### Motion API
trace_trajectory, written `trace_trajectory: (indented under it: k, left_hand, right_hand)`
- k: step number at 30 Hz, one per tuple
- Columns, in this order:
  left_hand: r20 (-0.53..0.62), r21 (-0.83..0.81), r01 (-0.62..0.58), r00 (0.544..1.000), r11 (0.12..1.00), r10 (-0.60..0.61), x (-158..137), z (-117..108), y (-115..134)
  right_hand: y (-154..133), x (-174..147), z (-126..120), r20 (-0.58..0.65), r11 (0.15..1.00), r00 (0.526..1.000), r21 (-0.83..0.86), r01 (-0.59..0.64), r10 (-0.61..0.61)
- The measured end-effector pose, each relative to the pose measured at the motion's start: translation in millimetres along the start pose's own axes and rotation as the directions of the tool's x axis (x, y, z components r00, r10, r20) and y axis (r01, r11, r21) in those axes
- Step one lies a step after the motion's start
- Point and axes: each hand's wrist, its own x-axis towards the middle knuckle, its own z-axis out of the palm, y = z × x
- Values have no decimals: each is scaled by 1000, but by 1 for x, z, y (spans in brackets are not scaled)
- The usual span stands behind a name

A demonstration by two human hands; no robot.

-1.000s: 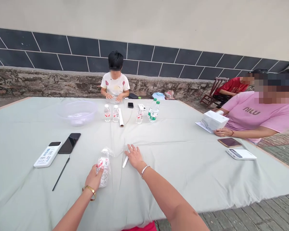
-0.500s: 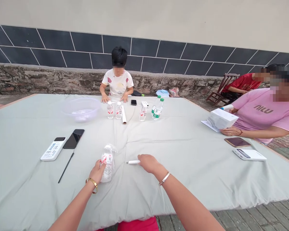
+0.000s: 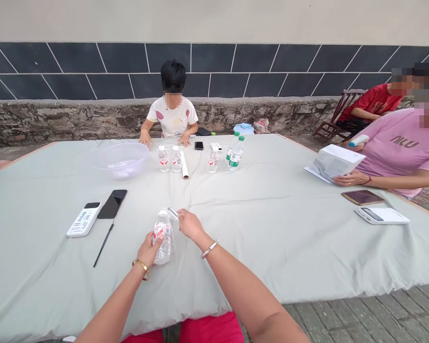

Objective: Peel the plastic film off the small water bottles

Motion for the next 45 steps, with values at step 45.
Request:
trace_trajectory:
  k: [45]
  left_hand:
    - [-38,154,-143,988,978,151,-8,-13,39]
  right_hand:
    - [55,-4,72,-214,983,976,-185,7,-47]
